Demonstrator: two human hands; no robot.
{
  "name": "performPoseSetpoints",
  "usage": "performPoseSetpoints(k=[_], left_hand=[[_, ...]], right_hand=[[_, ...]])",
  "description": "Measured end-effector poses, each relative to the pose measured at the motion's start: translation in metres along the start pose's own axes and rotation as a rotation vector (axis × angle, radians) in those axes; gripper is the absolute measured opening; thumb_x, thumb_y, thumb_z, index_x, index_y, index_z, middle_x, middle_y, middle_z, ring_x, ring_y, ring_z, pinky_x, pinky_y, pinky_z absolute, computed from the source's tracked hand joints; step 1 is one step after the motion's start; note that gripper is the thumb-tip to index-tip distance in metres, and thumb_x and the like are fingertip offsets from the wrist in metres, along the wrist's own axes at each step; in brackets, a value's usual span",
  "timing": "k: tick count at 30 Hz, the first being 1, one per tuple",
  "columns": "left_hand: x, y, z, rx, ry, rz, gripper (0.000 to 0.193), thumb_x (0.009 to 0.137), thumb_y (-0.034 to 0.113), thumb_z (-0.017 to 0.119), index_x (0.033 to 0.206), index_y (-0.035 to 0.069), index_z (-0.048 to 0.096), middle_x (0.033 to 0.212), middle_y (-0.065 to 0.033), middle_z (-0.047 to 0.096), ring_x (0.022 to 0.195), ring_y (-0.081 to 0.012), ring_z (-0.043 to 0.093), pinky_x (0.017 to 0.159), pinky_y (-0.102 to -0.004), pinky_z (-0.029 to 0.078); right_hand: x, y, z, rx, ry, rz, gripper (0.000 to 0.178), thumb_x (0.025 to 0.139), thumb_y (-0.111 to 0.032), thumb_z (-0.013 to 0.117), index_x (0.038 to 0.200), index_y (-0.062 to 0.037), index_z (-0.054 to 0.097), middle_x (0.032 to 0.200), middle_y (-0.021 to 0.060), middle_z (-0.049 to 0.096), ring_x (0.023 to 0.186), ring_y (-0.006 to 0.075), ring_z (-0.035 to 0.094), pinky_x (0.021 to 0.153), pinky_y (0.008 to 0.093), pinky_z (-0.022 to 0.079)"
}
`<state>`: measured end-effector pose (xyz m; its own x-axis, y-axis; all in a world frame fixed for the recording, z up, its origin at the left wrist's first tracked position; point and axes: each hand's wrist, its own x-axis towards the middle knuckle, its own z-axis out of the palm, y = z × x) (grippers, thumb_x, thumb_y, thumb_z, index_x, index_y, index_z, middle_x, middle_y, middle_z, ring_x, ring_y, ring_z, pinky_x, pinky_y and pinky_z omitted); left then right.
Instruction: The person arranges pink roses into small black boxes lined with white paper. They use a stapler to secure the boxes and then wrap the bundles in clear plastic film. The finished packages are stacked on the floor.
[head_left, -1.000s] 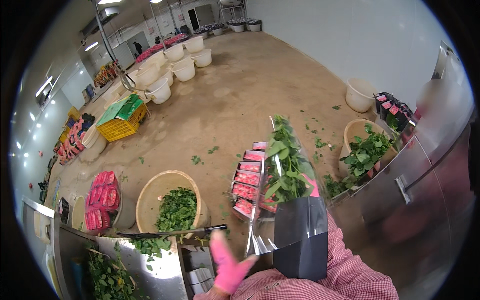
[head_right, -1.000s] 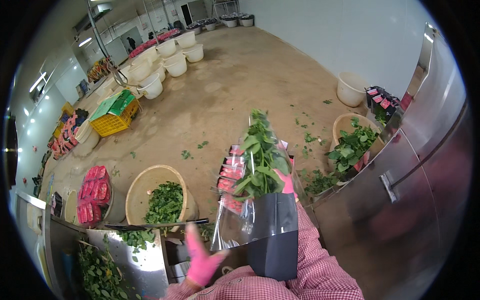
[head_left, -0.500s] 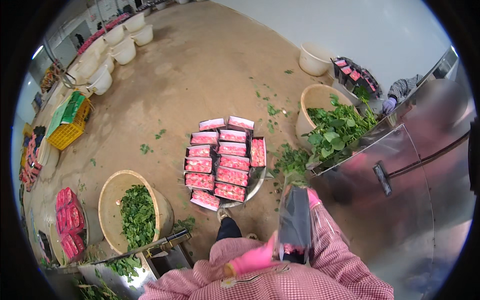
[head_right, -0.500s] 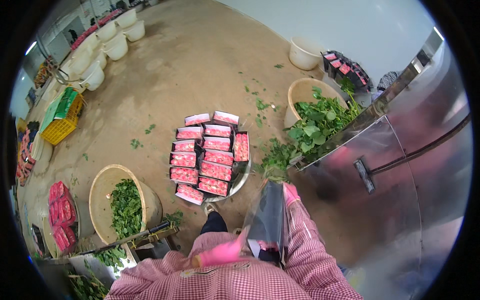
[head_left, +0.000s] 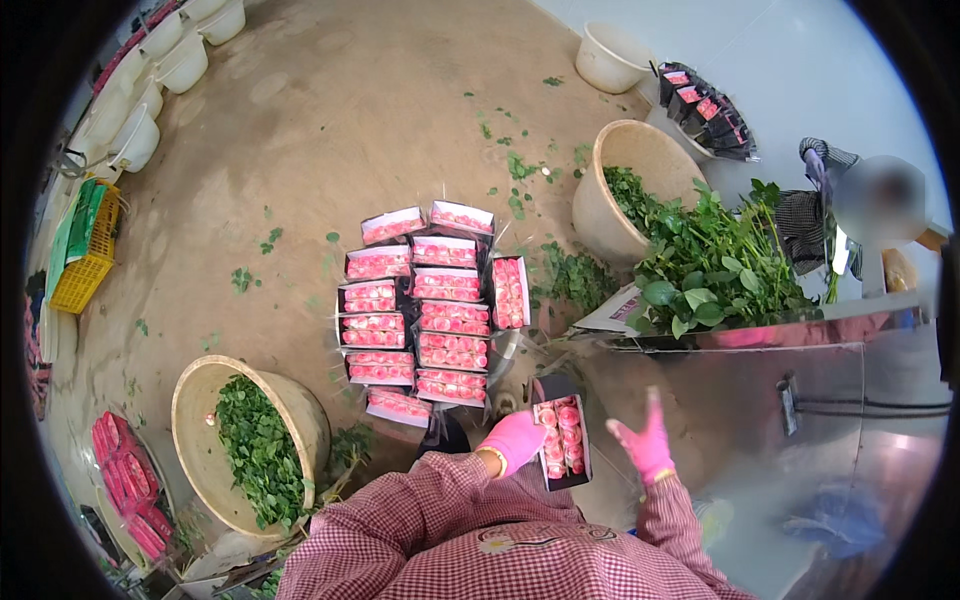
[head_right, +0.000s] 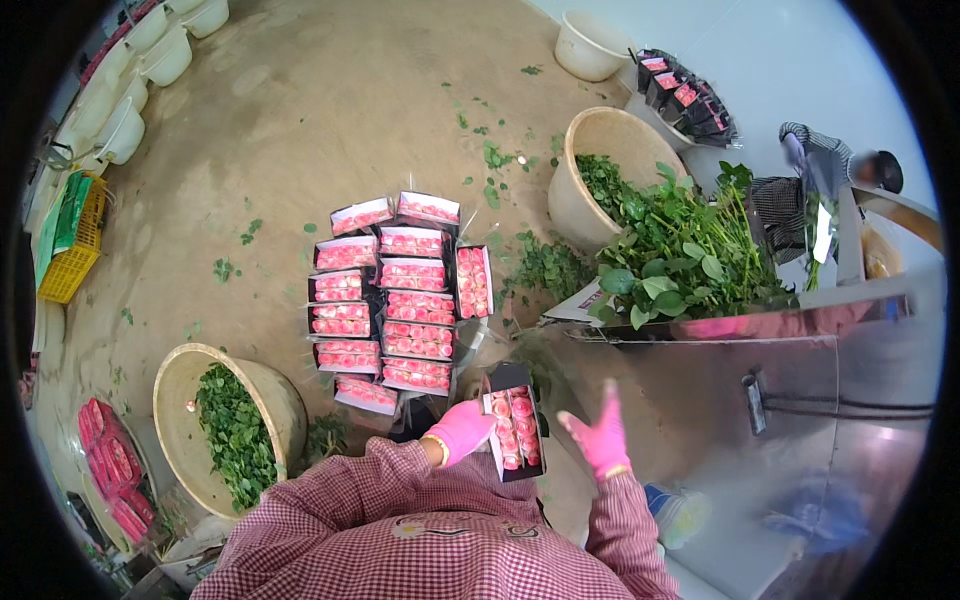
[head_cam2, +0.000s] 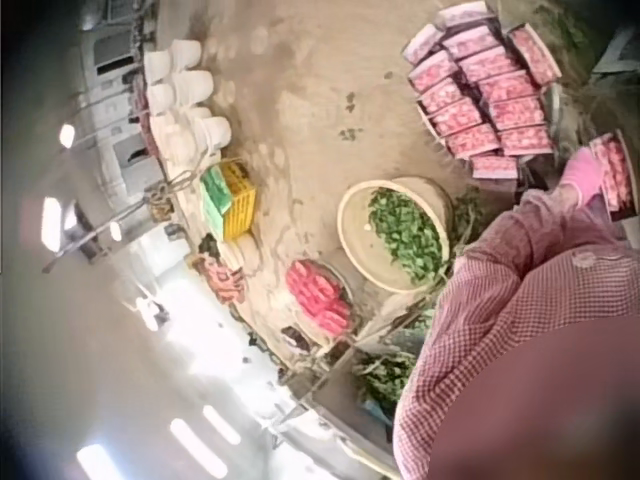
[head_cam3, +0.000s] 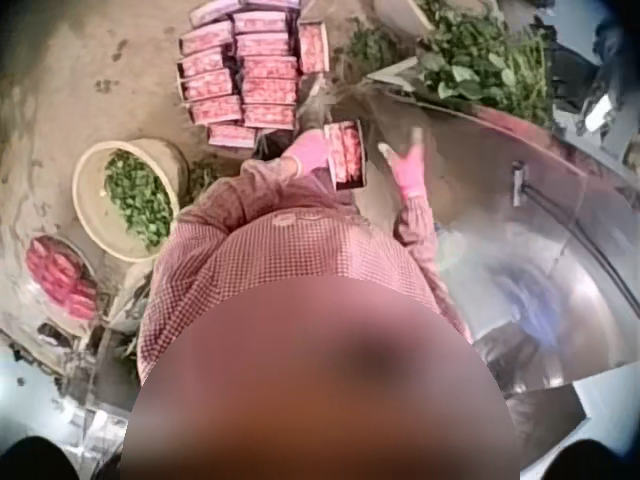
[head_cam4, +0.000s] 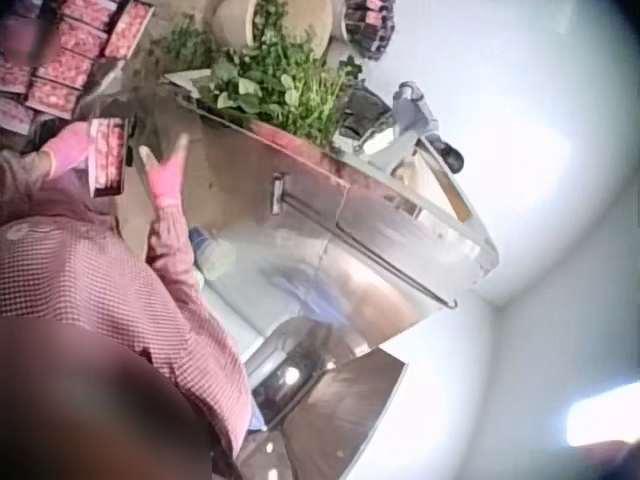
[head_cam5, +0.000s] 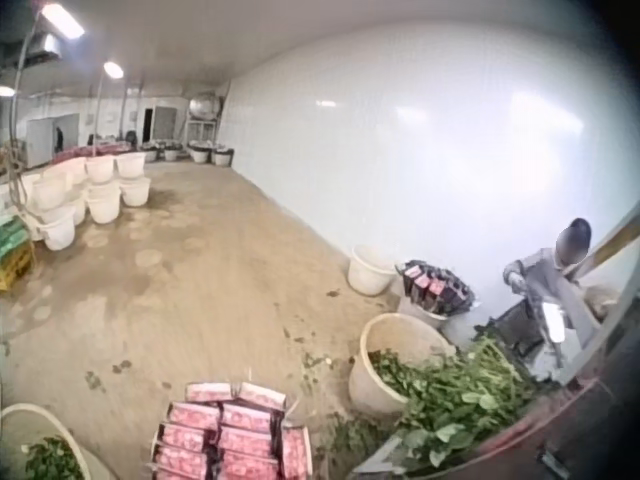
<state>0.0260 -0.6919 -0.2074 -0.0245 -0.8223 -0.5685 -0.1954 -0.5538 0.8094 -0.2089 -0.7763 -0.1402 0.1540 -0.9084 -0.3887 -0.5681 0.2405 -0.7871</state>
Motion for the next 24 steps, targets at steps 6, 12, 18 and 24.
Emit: performPoseSetpoints(k=[6,12,18,24], left_hand=[[0.036,-0.001,-0.01,-0.281,-0.043,-0.114,0.038,0.087,0.025,0.057,0.103,-0.008,0.064,0.086,-0.0239,0.068,0.079,-0.0337,0.069,0.07,-0.0411,0.053],[0.019,-0.049,-0.05,-0.527,-0.269,0.218,0.047,0.097,0.024,0.057,0.136,-0.001,0.048,0.13,-0.0127,0.059,0.123,-0.0263,0.055,0.102,-0.0381,0.045],[0.079,-0.144,-0.079,1.043,0.466,0.207,0.025,0.082,0.016,0.055,0.105,0.01,0.063,0.103,-0.0091,0.061,0.103,-0.0249,0.058,0.084,-0.0405,0.045],[0.161,-0.199,-0.053,1.082,0.028,-0.068,0.019,0.086,0.02,0.056,0.099,0.014,0.069,0.099,-0.0042,0.066,0.1,-0.0226,0.061,0.078,-0.0402,0.044]], right_hand=[[0.042,-0.009,0.034,-0.455,-0.513,0.039,0.069,0.092,-0.043,0.062,0.143,-0.0033,0.04,0.12,0.0245,0.062,0.113,0.0322,0.062,0.093,0.04,0.049],[0.059,-0.023,-0.039,-0.108,-0.326,0.264,0.02,0.095,-0.013,0.059,0.11,0.0001,0.061,0.093,0.0049,0.067,0.082,0.0123,0.063,0.075,0.0291,0.052],[0.028,-0.049,-0.069,-0.17,-0.11,0.131,0.014,0.094,-0.01,0.06,0.103,0.0011,0.062,0.083,-0.0007,0.061,0.075,0.0081,0.055,0.067,0.0233,0.046],[0.047,0.038,0.009,-0.044,-0.084,0.192,0.023,0.095,-0.011,0.061,0.113,0.0032,0.063,0.095,0.0051,0.067,0.085,0.0113,0.06,0.075,0.0275,0.05]])
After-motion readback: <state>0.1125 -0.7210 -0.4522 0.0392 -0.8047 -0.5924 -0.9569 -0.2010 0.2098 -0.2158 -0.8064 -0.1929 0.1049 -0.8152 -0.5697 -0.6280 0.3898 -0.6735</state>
